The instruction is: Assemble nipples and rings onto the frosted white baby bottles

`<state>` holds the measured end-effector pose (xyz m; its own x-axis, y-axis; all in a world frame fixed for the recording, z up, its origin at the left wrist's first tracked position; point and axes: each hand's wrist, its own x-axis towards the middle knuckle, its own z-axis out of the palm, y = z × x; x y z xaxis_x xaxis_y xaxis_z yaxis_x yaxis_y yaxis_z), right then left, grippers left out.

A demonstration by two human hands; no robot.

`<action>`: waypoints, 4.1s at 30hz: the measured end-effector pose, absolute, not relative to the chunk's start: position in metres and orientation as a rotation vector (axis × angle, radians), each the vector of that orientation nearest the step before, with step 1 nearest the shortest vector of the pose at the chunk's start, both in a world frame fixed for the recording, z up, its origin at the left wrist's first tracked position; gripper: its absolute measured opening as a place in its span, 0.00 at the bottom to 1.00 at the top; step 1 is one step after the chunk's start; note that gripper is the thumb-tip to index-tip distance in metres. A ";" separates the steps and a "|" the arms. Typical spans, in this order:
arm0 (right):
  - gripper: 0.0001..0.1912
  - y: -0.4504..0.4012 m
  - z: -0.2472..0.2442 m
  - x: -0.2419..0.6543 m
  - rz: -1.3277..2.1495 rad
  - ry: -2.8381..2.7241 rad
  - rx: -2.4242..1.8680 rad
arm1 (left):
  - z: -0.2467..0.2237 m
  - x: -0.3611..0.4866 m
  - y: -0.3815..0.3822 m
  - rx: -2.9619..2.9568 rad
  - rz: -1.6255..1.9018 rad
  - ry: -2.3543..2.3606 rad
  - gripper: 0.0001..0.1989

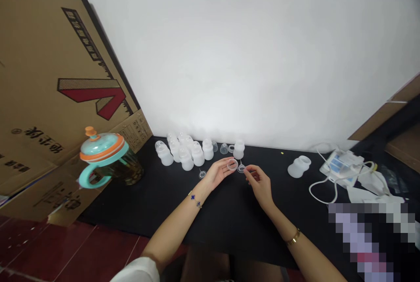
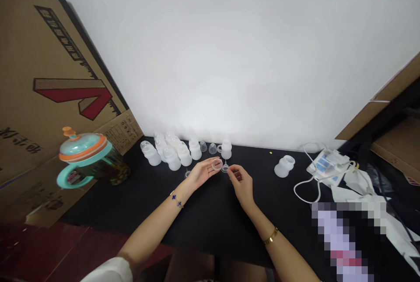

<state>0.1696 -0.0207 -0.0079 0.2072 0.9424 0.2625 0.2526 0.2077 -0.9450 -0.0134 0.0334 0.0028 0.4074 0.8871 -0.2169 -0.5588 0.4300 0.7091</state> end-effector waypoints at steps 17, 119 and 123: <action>0.22 -0.019 -0.010 0.170 0.768 -1.280 -1.259 | 0.006 -0.012 0.033 0.598 0.942 0.683 0.12; 0.27 -0.017 -0.009 0.170 0.796 -1.370 -1.312 | 0.003 -0.002 0.020 1.095 0.803 0.798 0.30; 0.25 -0.017 -0.009 0.169 0.797 -1.374 -1.310 | -0.002 0.001 0.022 1.184 0.821 0.841 0.26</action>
